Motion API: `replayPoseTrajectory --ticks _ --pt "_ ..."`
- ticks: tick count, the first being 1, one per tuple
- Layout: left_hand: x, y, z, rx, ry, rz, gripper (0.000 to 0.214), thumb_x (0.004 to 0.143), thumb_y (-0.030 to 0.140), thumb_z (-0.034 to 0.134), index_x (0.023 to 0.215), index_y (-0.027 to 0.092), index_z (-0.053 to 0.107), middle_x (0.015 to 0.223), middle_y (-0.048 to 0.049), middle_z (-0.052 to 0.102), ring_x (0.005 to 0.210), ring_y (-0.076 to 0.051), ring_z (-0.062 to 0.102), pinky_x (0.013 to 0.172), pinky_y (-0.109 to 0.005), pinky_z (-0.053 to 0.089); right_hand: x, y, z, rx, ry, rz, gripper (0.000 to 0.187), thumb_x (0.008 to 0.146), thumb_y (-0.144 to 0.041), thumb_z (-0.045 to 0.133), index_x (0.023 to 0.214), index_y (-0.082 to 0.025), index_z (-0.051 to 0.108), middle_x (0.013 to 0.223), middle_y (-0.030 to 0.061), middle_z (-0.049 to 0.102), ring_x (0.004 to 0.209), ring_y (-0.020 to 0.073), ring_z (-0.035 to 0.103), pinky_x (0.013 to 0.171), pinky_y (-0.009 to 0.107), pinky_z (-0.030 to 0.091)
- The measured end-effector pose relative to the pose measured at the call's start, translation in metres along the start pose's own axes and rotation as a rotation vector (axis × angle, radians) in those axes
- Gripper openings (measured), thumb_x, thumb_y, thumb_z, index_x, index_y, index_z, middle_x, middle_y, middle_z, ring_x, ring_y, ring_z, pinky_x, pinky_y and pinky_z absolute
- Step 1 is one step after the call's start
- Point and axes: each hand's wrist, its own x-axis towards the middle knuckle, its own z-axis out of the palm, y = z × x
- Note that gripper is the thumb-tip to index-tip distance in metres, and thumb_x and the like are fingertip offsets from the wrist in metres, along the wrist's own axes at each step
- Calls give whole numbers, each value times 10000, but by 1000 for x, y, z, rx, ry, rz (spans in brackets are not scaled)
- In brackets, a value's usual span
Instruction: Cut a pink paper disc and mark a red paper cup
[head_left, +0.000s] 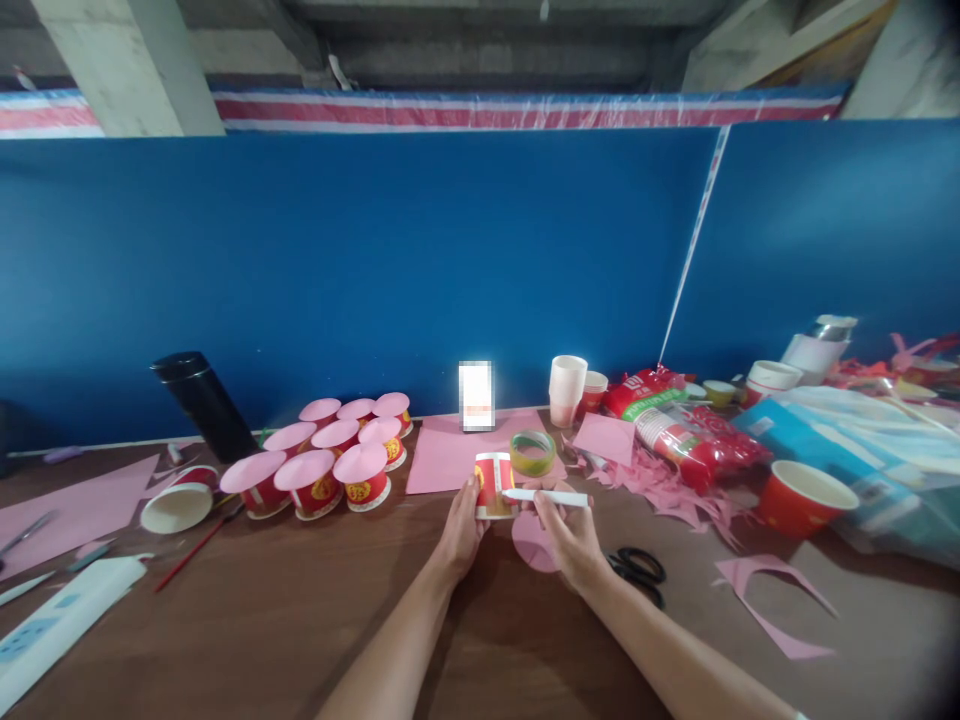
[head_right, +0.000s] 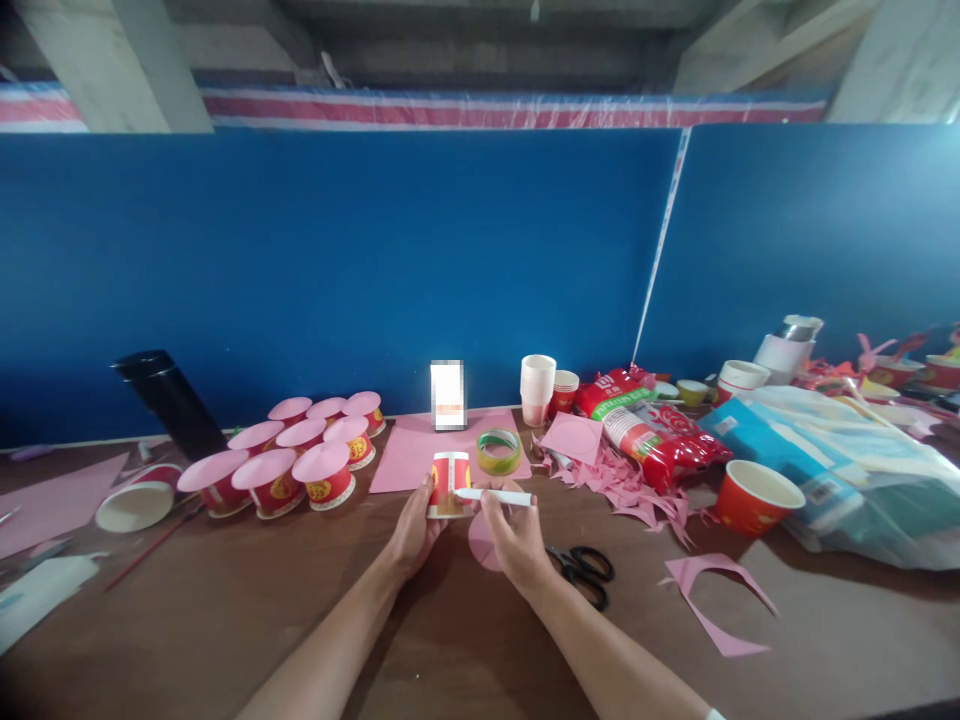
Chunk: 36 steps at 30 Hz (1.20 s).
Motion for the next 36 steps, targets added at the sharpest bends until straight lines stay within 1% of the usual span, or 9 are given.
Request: replayPoseTrajectory --ticks 3,6,10,14,19,24,32,36 --pt "1 -2 -2 14 2 -5 321 778 471 508 871 178 598 866 -64 650 746 -174 585 679 -285 446 -1 1 0 -10 -8 -10 217 827 -320 528 717 -158 621 614 24 605 573 141 543 533 233 429" --pt "2 -3 -3 -14 -13 3 294 788 456 503 874 191 594 879 -55 647 758 -169 584 692 -285 447 -1 1 0 9 -35 -11 193 836 -300 518 760 -158 624 629 18 607 576 132 539 537 228 418" --pt "1 -1 -1 -28 -35 10 305 787 456 504 869 180 607 893 -69 650 777 -185 591 707 -297 451 0 3 -1 38 -13 -5 180 838 -288 520 805 -149 629 655 27 606 580 130 528 508 224 394" --pt "2 -2 -2 -41 -8 0 286 774 447 531 855 182 603 859 -51 648 750 -169 587 686 -280 448 1 6 -1 42 1 6 179 827 -292 538 785 -151 640 622 16 592 559 127 511 498 226 382" --pt "3 -3 -5 -31 13 -8 297 773 458 529 859 182 596 890 -53 649 762 -165 591 698 -278 449 1 7 0 64 -16 6 172 830 -275 533 768 -148 631 611 11 576 559 122 505 510 228 378" --pt "1 -2 -4 -6 -38 4 329 790 473 494 908 179 586 944 -65 649 816 -185 597 724 -297 455 2 9 -1 65 -14 12 177 831 -283 532 777 -145 629 630 23 593 571 126 516 503 228 377" --pt "2 -3 -4 16 -21 -4 334 789 478 487 920 182 572 980 -73 646 840 -191 596 743 -310 459 2 9 -1 57 -13 13 179 831 -292 530 786 -150 630 627 20 592 569 130 518 501 231 377" --pt "2 -3 -4 30 1 0 343 776 488 502 914 181 569 967 -73 646 832 -191 598 739 -311 456 1 9 -1 34 -35 13 173 843 -274 515 780 -152 619 624 13 579 575 127 515 507 227 372"
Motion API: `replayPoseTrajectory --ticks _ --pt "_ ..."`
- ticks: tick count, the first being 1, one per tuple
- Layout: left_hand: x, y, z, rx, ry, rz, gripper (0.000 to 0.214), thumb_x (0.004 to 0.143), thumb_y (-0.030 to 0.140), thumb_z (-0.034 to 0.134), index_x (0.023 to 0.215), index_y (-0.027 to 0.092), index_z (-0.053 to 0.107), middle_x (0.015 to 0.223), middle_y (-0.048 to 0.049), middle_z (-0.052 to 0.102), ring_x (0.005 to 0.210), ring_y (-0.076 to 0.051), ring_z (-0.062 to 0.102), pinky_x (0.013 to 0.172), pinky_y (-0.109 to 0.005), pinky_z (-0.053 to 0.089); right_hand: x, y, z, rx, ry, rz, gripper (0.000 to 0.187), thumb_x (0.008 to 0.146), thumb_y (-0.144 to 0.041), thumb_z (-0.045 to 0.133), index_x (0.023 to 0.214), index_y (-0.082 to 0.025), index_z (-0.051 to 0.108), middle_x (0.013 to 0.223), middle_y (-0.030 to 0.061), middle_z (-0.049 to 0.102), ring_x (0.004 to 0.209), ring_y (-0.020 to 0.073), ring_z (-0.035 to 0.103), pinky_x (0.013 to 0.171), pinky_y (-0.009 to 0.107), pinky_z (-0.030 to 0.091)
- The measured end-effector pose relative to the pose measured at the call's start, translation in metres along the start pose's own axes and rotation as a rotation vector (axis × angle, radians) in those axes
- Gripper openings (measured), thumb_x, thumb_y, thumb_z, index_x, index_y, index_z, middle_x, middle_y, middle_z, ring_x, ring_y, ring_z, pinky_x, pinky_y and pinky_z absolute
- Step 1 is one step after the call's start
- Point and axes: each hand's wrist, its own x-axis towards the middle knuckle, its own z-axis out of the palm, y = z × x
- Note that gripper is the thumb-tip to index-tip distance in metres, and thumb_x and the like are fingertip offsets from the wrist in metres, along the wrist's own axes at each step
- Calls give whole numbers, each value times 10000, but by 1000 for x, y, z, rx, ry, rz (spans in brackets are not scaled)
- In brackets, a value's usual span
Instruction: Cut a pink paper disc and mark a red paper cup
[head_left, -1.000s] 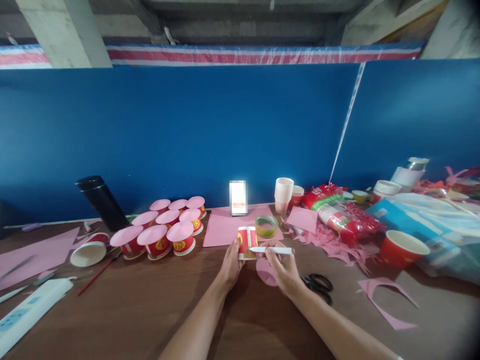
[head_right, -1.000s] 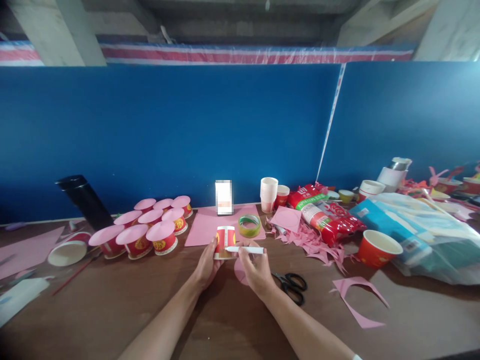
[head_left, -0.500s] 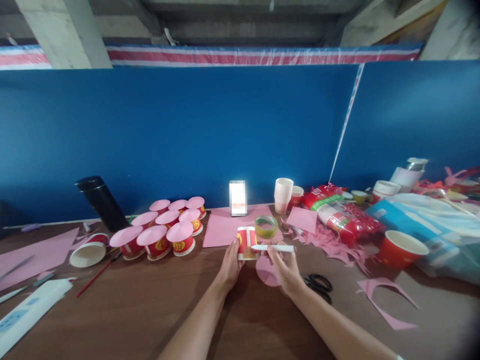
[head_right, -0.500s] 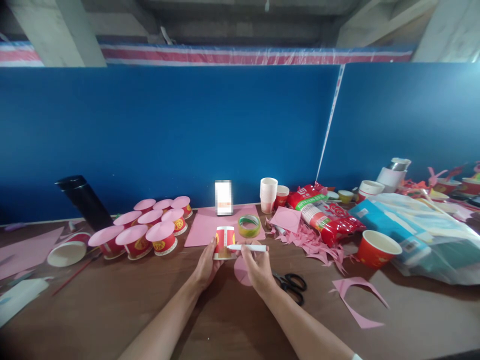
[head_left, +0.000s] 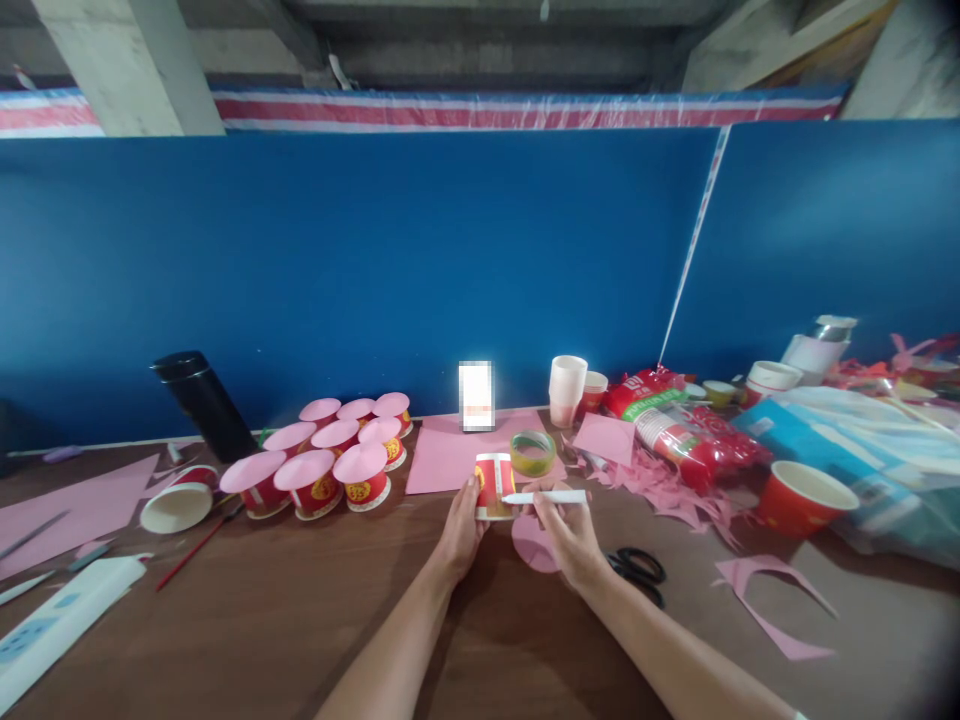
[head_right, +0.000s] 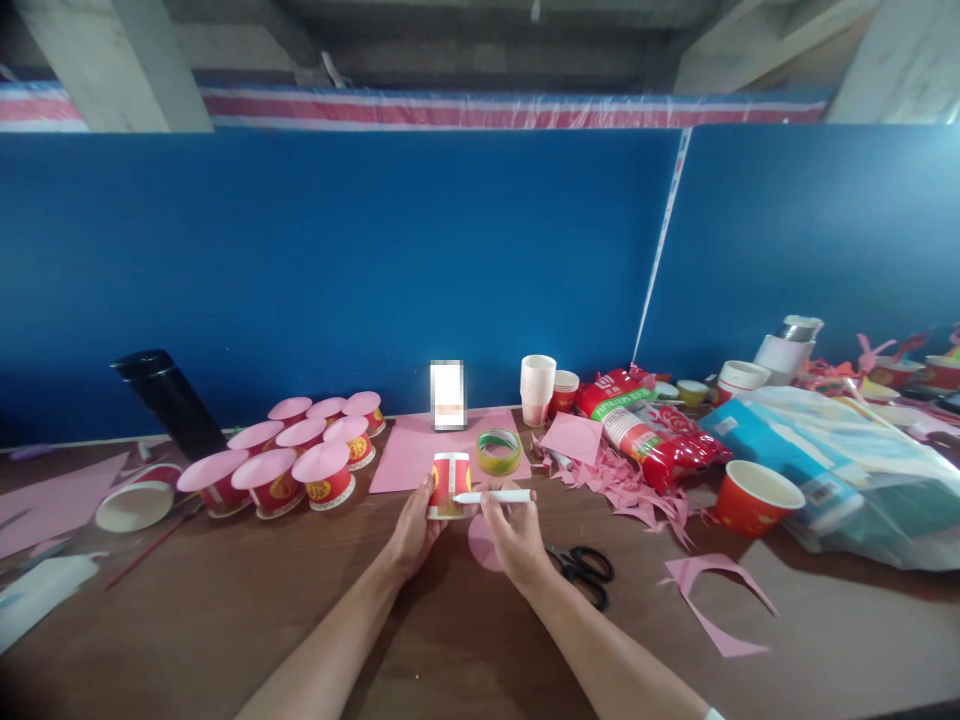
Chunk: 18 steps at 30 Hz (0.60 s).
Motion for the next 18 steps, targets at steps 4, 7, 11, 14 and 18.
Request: replayPoseTrajectory --ticks 4,7,11,14,18 --pt "0 -1 -1 -27 -1 -1 318 775 469 519 902 182 574 929 -57 641 815 -175 591 731 -294 450 0 0 0 3 8 8 162 838 -274 522 796 -149 615 620 13 577 565 123 507 498 224 365" --pt "0 -1 -3 -48 -8 1 294 776 450 529 893 185 579 904 -44 636 784 -162 586 706 -282 449 0 1 -1 -15 10 14 167 840 -274 517 790 -147 613 619 13 572 555 117 498 491 221 361" --pt "1 -2 -3 -69 2 -1 280 779 445 527 871 188 585 877 -40 641 760 -155 586 698 -277 451 0 1 -2 16 -16 19 176 842 -277 509 769 -151 607 610 8 553 561 115 491 503 219 373" --pt "1 -1 -2 -93 0 -2 299 777 457 524 879 184 591 898 -59 650 803 -178 597 725 -295 460 -1 2 -1 94 -2 22 186 840 -303 519 772 -155 608 602 3 543 549 109 480 500 217 378" --pt "1 2 -1 -156 -1 -25 374 790 487 487 956 169 591 970 -95 652 888 -221 601 784 -341 465 -1 2 1 151 22 16 198 823 -329 556 746 -153 604 628 17 565 578 117 502 506 218 389"
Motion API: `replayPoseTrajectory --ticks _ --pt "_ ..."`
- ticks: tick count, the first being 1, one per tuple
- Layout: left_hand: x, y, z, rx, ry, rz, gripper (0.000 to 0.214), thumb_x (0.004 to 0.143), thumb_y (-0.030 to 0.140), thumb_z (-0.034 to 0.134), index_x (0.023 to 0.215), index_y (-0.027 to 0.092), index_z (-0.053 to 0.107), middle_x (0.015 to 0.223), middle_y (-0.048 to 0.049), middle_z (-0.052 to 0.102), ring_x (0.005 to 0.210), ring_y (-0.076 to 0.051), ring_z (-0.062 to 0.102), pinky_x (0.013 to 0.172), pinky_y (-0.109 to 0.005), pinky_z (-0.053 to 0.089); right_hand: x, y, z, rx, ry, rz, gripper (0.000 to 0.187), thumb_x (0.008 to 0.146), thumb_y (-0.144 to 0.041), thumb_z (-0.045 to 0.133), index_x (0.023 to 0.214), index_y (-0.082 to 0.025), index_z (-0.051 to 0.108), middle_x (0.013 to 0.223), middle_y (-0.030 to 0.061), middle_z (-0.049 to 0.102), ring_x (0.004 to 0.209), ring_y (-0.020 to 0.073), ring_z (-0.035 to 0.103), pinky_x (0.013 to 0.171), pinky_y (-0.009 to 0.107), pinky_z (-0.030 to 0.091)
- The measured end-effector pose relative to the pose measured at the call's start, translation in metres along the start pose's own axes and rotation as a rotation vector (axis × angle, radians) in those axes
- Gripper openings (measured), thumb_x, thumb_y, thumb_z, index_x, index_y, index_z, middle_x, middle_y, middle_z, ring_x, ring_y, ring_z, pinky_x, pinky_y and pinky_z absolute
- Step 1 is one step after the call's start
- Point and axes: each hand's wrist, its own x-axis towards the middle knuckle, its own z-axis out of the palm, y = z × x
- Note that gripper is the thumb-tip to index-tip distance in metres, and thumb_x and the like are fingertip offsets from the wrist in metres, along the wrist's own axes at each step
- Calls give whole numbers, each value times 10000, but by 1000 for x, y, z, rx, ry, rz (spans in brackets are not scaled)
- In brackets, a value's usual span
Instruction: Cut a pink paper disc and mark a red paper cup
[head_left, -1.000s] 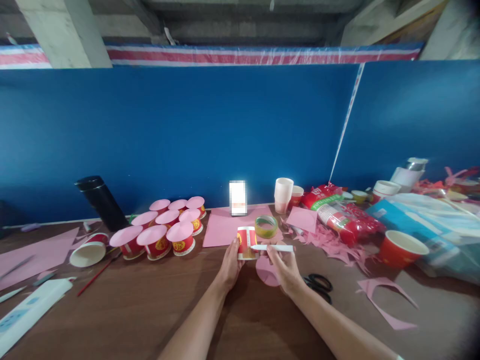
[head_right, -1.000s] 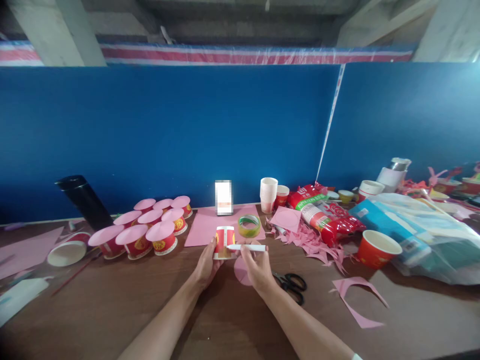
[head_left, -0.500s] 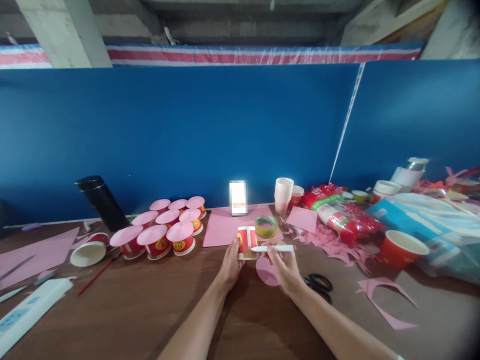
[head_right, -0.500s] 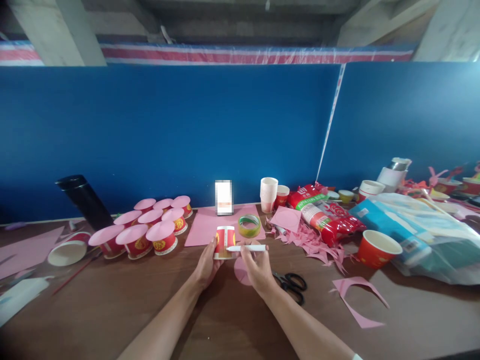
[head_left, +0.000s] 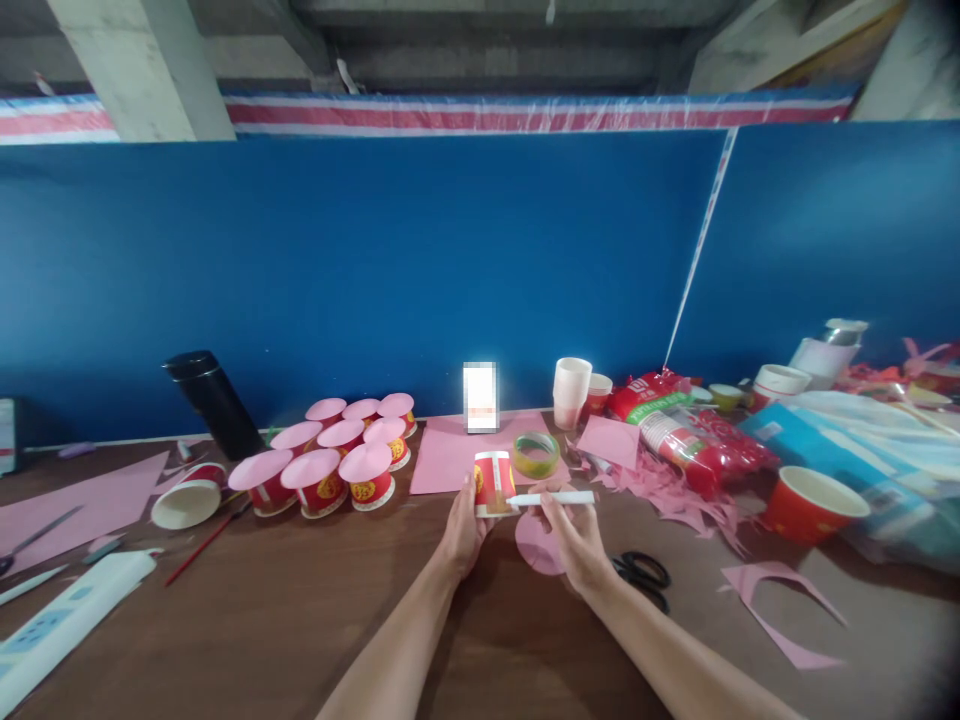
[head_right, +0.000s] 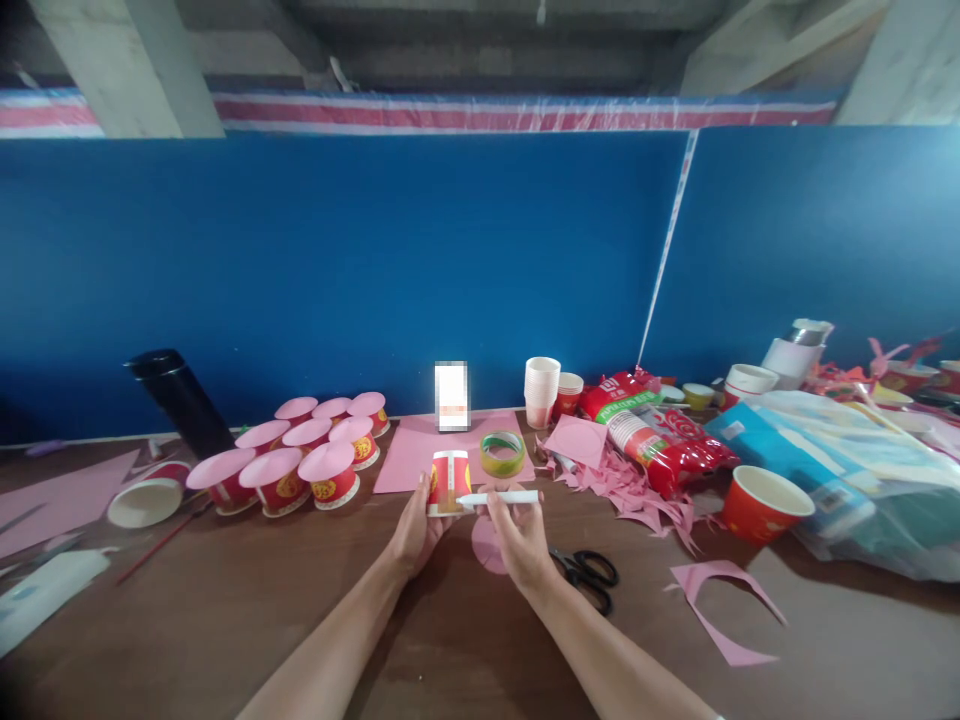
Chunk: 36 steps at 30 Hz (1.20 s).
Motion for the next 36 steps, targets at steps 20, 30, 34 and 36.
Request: replayPoseTrajectory --ticks 20,30,34,36 --pt "0 1 2 31 -37 27 418 793 506 463 1004 161 571 1033 -116 642 957 -242 583 783 -340 460 -1 -8 3 -117 -12 37 202 795 -359 574 851 -166 597 697 27 622 568 121 532 490 207 405" --pt "-1 1 3 62 -36 24 416 794 521 455 975 165 570 1013 -113 637 923 -231 585 768 -333 455 -2 -15 3 -148 -21 35 197 774 -358 583 816 -166 606 671 18 601 556 117 505 512 215 406" --pt "-1 1 3 85 -19 16 409 795 524 448 944 164 571 979 -110 643 887 -227 592 744 -327 454 -1 -13 2 -156 -22 43 202 781 -361 577 822 -165 602 669 9 594 525 104 479 486 207 384" --pt "-1 0 3 82 -20 26 406 793 520 455 950 163 569 972 -109 643 870 -224 594 747 -332 453 -1 -12 3 -160 -26 42 208 787 -365 571 830 -164 603 669 7 588 529 104 479 492 207 383"
